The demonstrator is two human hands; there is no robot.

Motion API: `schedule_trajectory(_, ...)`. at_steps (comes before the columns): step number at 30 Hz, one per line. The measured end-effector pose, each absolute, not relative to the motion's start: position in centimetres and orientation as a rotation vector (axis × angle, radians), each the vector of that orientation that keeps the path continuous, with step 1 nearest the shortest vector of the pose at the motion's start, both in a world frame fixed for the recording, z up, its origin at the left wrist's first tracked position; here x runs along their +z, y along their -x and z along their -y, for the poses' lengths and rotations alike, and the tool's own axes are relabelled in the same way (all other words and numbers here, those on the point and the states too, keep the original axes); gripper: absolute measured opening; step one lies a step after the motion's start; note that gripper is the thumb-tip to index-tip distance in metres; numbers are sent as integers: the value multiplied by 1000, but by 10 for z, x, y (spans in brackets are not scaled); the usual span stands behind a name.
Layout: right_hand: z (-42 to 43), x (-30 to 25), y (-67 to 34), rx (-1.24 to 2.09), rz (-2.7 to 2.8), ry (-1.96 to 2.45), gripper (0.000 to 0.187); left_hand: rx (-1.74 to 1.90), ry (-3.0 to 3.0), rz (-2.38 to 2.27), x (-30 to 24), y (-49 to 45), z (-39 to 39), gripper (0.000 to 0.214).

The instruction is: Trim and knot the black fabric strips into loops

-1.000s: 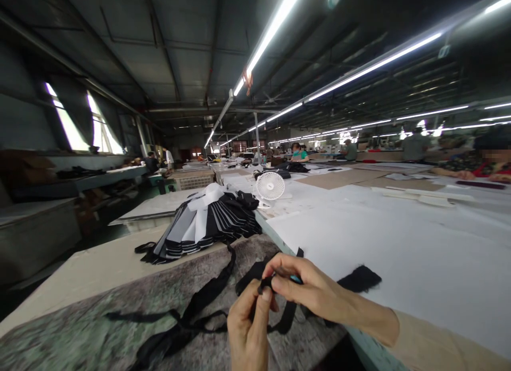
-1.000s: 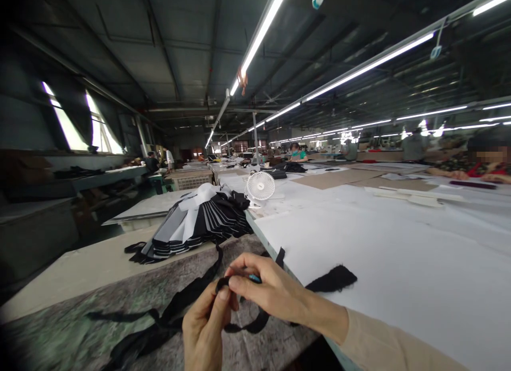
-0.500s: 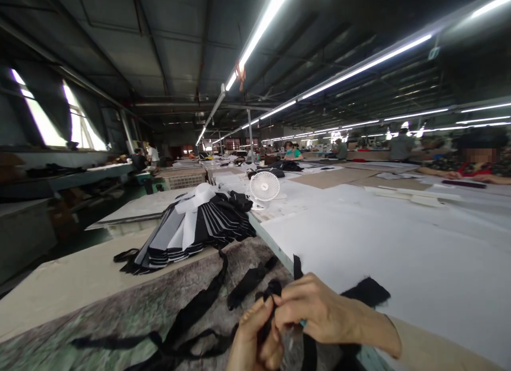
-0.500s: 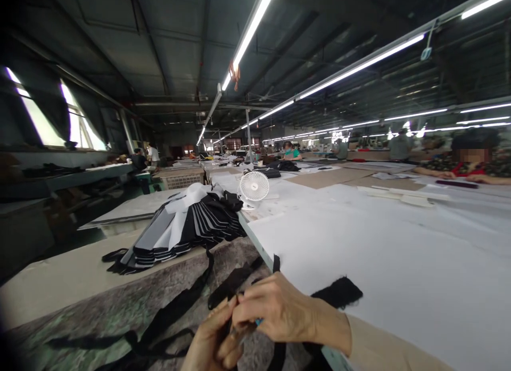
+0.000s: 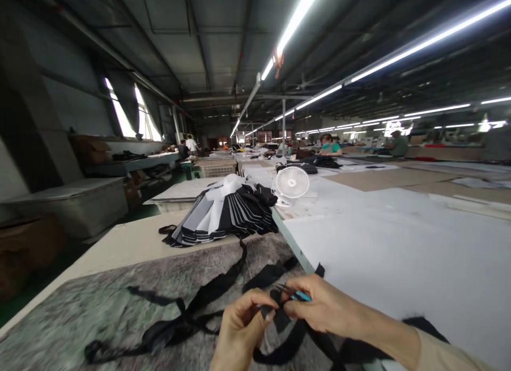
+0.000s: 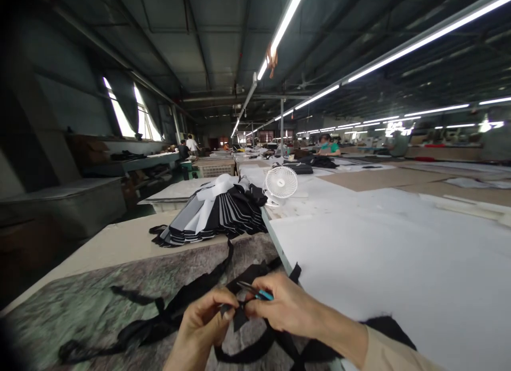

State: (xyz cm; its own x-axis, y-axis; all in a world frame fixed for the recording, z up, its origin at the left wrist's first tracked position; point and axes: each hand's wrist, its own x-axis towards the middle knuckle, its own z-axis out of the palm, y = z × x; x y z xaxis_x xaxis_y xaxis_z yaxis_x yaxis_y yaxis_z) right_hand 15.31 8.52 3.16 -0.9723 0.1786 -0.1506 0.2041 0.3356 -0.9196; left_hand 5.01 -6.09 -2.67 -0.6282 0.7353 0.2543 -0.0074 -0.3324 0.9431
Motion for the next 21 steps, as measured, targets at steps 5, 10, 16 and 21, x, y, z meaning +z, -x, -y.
schedule_trajectory(5, -82, 29, -164, -2209, -2312, -437, 35, 1815, -1948, -2162, -22, -61, 68, 25)
schedule_trajectory(10, -76, 34, -168, -2196, -1965, -493, 39, 1696, -2538, -2458, -29, -66, 75, 41)
schedule_trajectory(16, -63, 45, -168, -2453, -1875, -444, 26, 1709, -2605, -2597, -16, -70, 78, 33)
schedule_trajectory(21, -59, 50, -167, -2458, -2110, -380, 21, 1790, -2732, -2410, -1, -78, 74, 31)
